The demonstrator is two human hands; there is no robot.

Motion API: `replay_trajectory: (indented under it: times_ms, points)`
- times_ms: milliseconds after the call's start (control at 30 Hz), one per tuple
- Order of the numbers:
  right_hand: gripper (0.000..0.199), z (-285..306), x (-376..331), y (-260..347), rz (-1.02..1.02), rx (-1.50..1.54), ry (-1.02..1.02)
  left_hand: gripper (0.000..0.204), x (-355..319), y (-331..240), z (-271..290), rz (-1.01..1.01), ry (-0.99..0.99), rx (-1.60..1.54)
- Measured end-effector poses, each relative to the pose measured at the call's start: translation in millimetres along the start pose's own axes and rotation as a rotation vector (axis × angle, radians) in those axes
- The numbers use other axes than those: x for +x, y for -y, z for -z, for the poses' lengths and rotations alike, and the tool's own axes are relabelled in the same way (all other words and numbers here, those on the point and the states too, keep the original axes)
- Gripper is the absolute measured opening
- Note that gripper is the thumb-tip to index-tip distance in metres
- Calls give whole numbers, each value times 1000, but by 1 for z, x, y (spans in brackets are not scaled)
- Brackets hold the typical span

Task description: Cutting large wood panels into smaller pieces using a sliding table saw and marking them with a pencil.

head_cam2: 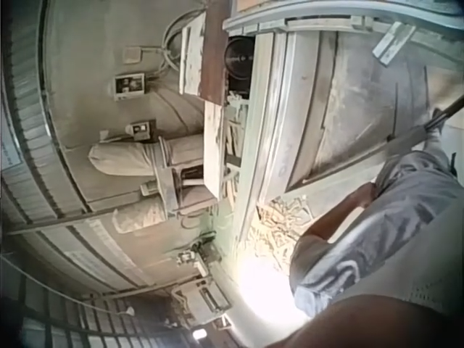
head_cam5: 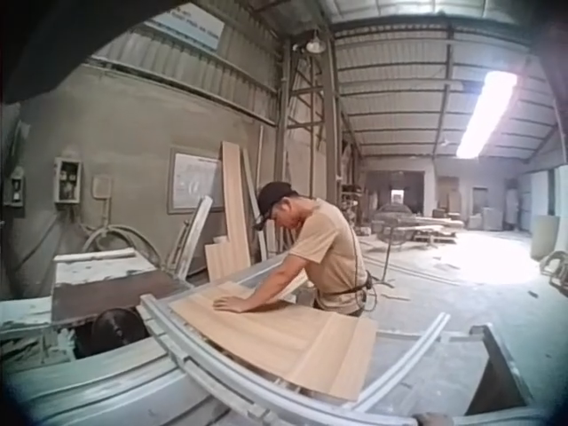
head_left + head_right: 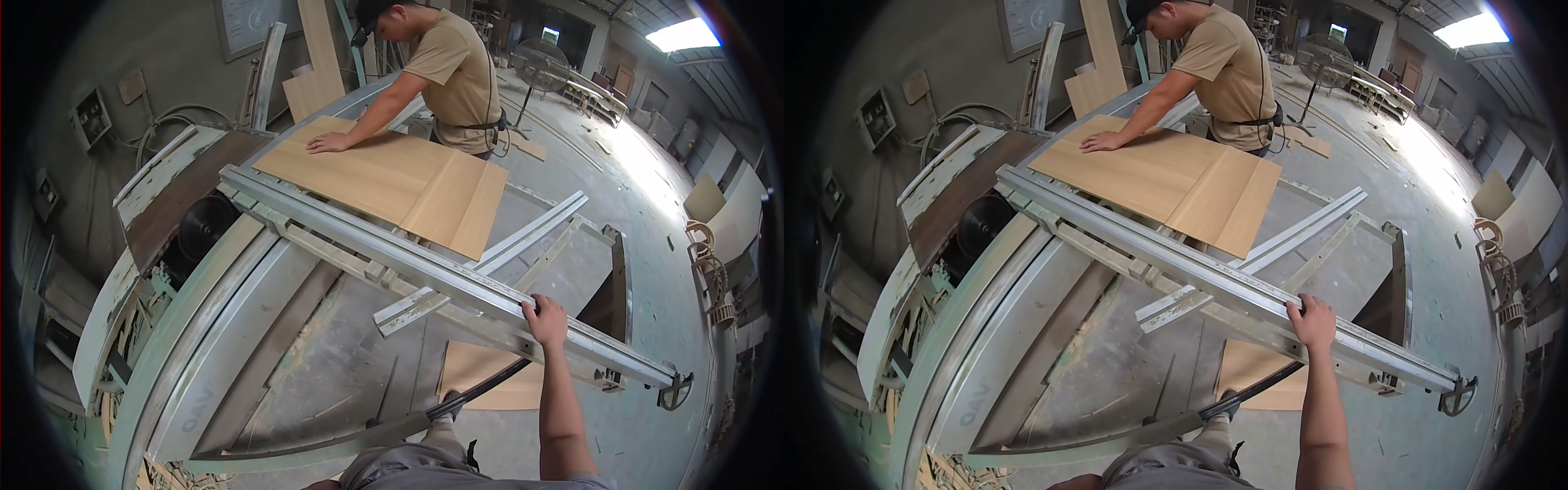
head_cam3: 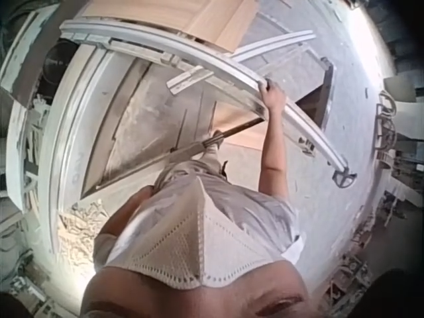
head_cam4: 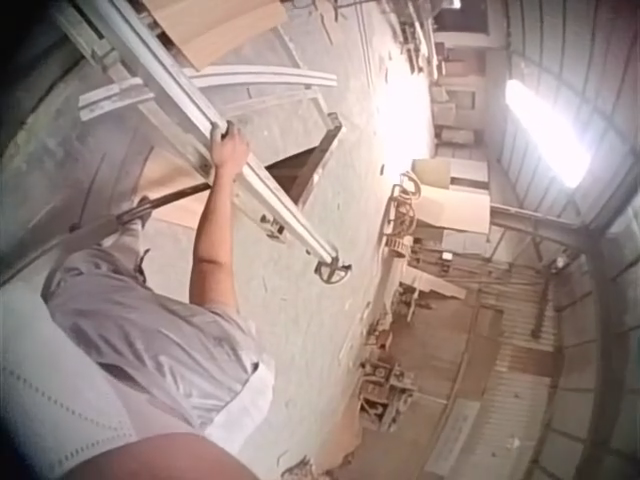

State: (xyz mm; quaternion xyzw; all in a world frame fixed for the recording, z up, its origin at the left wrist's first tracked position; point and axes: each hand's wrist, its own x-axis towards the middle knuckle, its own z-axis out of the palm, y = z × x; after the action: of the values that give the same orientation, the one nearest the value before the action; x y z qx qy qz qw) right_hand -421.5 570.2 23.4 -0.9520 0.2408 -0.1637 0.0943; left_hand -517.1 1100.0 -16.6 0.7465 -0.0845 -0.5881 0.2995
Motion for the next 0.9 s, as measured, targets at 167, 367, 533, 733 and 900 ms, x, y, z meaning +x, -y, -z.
replay_trajectory:
  times_ms: [167, 367, 533, 733, 900]
  points:
    - [40, -2, -1, -2, 10, 7, -28, 41, -5, 3, -5, 31, -10, -21]
    - [41, -5, -1, -6, -3, -18, -18, 42, -6, 10, -10, 72, 13, -41]
    - [43, -1, 1, -1, 3, -9, -16, 42, -3, 35, -22, 45, -35, 47]
    - [44, 0, -4, -6, -17, -16, -31, 41, -1, 32, -23, 42, -31, 67]
    - [43, 1, -4, -3, -7, -17, -28, 41, -4, 31, -22, 31, -46, 60]
